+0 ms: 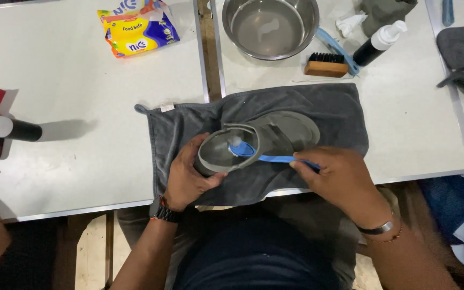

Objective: The person scrubs a gray sandal with a blue toothbrush, focusing on the sole and straps. They rotate the sandal to clean different areas and wipe it with a gray towel.

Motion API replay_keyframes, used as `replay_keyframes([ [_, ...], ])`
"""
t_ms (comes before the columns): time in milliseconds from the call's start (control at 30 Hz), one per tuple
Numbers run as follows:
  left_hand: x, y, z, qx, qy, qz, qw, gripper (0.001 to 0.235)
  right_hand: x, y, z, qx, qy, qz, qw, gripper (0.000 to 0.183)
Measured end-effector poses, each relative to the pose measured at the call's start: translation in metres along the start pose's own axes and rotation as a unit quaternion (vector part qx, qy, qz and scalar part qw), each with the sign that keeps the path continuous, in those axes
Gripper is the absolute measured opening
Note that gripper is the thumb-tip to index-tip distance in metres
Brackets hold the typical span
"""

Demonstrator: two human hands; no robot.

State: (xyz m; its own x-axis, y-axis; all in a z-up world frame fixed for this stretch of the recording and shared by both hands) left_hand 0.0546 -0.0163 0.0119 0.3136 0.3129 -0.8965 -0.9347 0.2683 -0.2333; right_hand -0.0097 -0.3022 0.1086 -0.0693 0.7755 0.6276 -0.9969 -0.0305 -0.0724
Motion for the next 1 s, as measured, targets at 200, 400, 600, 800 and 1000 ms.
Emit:
replay_keyframes([
  [200,0.001,0.000,0.000,-0.003,-0.014,-0.005,1.000,0.091,-0.012,0.006,0.000,0.006,-0.006,-0.015,1.000,0.014],
  [400,-0.002,0.000,0.000,0.000,-0.024,-0.014,1.000,0.089,-0.025,0.015,-0.005,-0.022,-0.042,-0.056,0.997,0.014],
  [600,-0.002,-0.001,-0.001,0.000,-0.012,-0.017,1.000,0.092,-0.066,0.025,-0.003,-0.057,-0.088,-0.087,0.991,0.015],
  [800,-0.010,-0.004,0.004,0.034,0.046,0.004,0.998,0.083,-0.089,0.032,0.013,-0.052,-0.183,-0.206,0.960,0.016],
  [1000,0.001,-0.003,0.001,0.003,0.091,0.050,0.995,0.055,-0.116,0.039,-0.007,-0.029,-0.230,-0.248,0.941,0.016],
])
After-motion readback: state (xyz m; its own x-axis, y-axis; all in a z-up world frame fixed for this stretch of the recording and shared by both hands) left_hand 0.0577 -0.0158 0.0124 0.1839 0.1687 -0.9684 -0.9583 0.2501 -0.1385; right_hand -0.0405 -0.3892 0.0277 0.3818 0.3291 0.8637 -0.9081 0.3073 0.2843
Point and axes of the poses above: each hand's wrist, its own y-axis away from the middle knuckle, its own z-axis out of the back of the hand, x = y × z, the point moved 6 cm from there along -y, towards the middle knuckle, and after that the axes turned 7 degrees about y, right-handed, at the moved point
